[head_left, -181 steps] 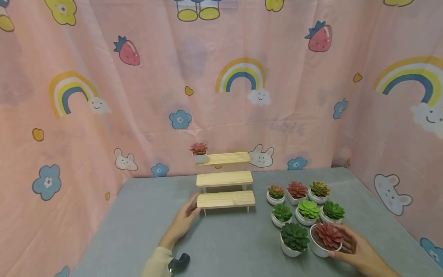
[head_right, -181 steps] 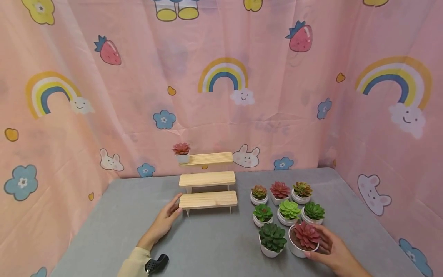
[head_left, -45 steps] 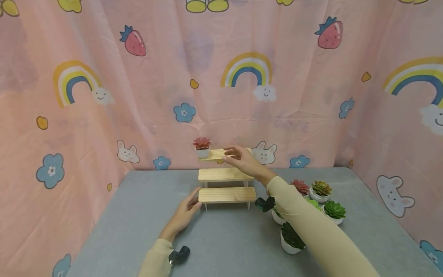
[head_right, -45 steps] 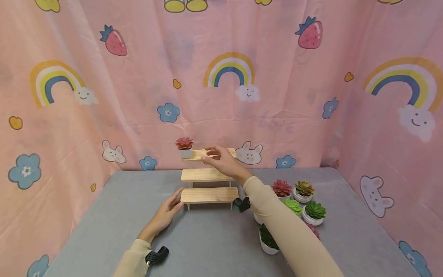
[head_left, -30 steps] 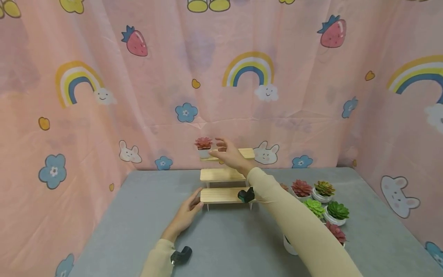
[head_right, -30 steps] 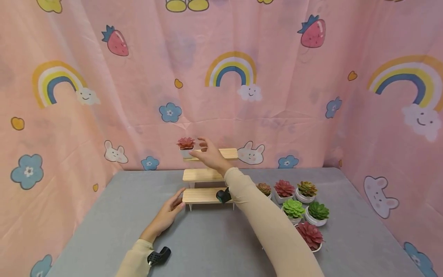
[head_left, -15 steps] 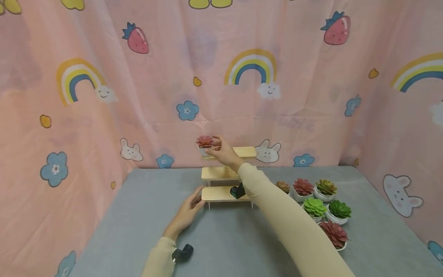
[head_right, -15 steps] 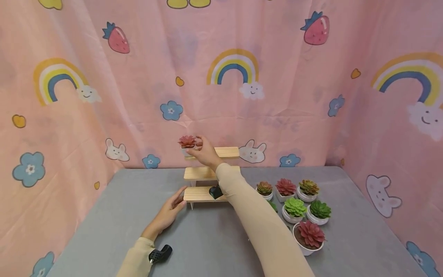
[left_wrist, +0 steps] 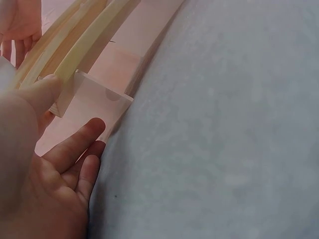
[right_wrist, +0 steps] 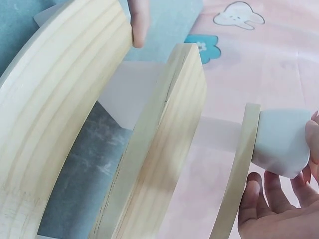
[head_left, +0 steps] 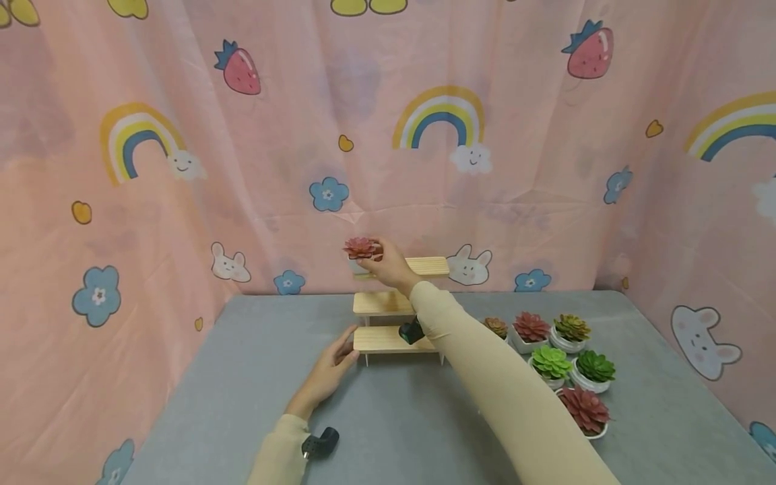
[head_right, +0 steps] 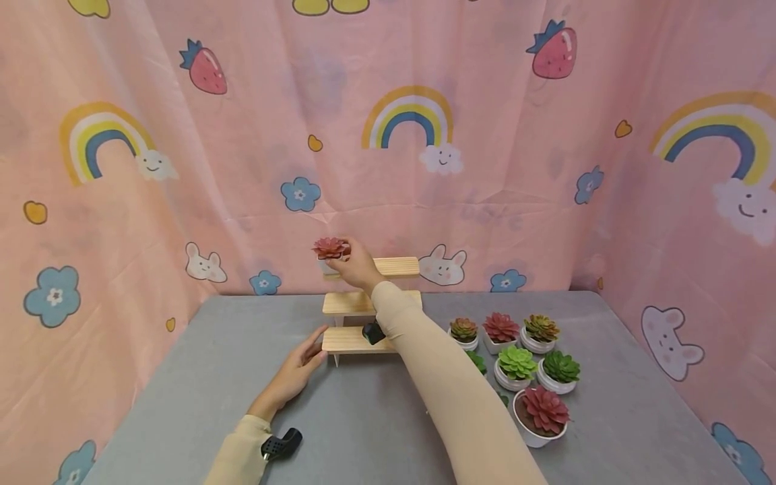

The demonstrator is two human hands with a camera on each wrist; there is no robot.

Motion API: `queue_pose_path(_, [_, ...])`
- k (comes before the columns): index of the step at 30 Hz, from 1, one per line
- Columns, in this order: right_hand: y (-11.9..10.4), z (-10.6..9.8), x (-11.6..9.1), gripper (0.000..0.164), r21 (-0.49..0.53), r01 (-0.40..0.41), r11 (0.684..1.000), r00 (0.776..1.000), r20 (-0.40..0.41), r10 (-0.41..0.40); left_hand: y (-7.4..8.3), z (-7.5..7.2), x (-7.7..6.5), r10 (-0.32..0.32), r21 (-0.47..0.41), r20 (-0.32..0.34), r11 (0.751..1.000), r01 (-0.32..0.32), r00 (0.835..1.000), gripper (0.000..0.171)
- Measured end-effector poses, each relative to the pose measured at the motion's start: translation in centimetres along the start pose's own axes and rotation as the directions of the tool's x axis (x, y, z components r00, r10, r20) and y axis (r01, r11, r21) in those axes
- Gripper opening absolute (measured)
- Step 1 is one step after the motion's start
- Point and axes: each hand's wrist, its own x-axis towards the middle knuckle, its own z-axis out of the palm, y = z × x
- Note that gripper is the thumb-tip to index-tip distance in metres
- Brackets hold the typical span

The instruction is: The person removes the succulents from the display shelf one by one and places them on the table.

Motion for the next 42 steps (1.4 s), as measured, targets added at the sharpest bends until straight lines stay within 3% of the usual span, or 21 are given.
queue_pose_path(19, [0.9, -1.2, -1.1, 0.056, 0.029, 0.024, 0.999, 1.0, -0.013, -0.024, -0.1, 0.2, 0.0, 0.003, 0.005, 0.001, 1.0, -0.003, 1.0, 0.058])
queue_pose_path(29, [0.5, -2.1, -1.9, 0.062, 0.069, 0.009, 0.998, 1.0, 0.025, -0.011, 0.1, 0.1, -0.1, 0.028, 0.012, 0.001, 1.0, -0.028, 1.0, 0.06])
queue_pose_path(42, [0.6, -4.7, -3.5, 0.053, -0.001, 0.106, 0.994, 0.993, 0.056, -0.106, 0.1, 0.4, -0.6, -0.001, 0.007, -0.004, 1.0, 0.001, 1.0, 0.058])
